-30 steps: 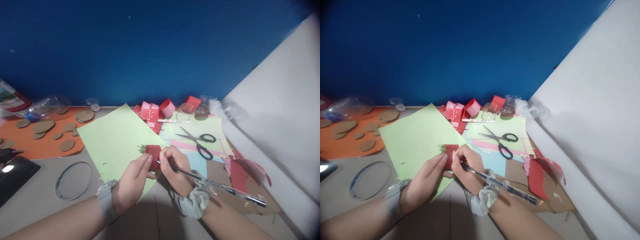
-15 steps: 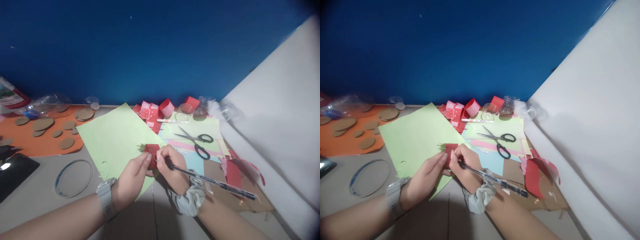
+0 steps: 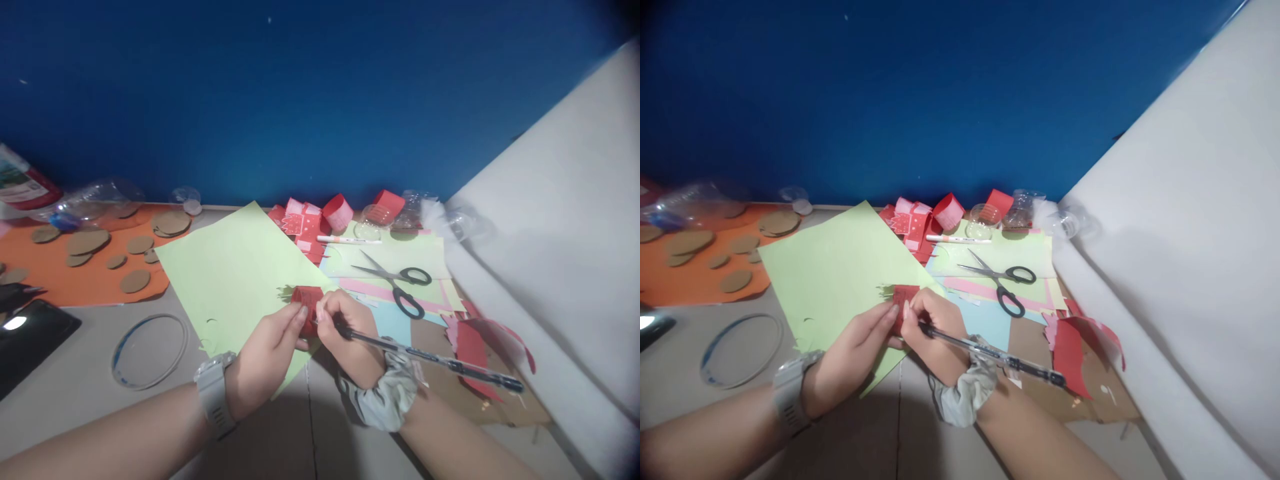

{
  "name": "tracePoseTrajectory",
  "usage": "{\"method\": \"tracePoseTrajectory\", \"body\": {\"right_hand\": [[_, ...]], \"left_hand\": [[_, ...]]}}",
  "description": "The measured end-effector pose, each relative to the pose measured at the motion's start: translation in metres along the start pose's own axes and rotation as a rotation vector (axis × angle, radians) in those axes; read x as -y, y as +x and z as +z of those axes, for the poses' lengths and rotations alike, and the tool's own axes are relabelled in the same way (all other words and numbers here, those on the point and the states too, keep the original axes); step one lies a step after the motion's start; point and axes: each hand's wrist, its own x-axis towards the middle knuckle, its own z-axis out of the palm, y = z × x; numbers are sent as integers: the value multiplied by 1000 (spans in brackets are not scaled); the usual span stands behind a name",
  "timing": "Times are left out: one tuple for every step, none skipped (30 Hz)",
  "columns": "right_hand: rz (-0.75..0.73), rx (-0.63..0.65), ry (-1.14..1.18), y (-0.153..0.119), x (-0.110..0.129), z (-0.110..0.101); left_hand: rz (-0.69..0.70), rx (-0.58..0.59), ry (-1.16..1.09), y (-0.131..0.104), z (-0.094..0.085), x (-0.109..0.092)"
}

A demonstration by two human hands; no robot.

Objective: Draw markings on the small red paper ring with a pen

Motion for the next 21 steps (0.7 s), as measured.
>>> {"method": "tracePoseTrajectory", "body": {"right_hand": [[3, -6, 3, 0, 0, 0], [12, -21, 5, 0, 0, 1], [22, -36, 4, 0, 0, 1], [30, -51, 1, 0, 1, 1], [34, -61, -4, 0, 1, 2], [35, -63, -9, 0, 1, 2], [31, -57, -14, 0, 2, 2], [24, -44, -19, 0, 2, 2], [14, -29, -23, 0, 1, 1], [5, -14, -27, 0, 1, 1], [-2, -1, -33, 0, 1, 0], [-5, 6, -39, 0, 0, 0], [-2, 6, -41, 0, 0, 0], [4, -1, -39, 0, 0, 0], [9, -14, -33, 1, 1, 0], [12, -28, -27, 1, 2, 1], [14, -40, -24, 1, 2, 1], [12, -47, -24, 1, 3, 1], [11, -48, -28, 1, 4, 1], [9, -44, -35, 1, 4, 1], [7, -33, -43, 1, 4, 1]], "left_hand": [[-4, 2, 4, 0, 0, 0], [-9, 1, 7, 0, 0, 0], [-16, 6, 11, 0, 0, 0], [-16, 7, 20, -1, 0, 1], [-17, 9, 26, -1, 0, 1], [-17, 7, 30, -1, 0, 1], [-14, 6, 29, -1, 0, 1], [-11, 6, 26, -1, 0, 1], [-8, 7, 22, -1, 0, 1], [-5, 9, 19, -1, 0, 1], [-3, 11, 19, -1, 0, 0], [-3, 14, 19, -1, 0, 0], [-3, 17, 19, -1, -1, 0], [-4, 19, 19, -1, 0, 0], [-4, 15, 17, -1, 0, 0], [-5, 12, 18, 0, 0, 0], [-5, 5, 19, 0, 0, 0], [-6, -1, 19, 0, 0, 0], [-6, -5, 19, 0, 0, 0], [-5, -7, 18, 0, 0, 0], [-2, -8, 20, 1, 0, 0]]}}
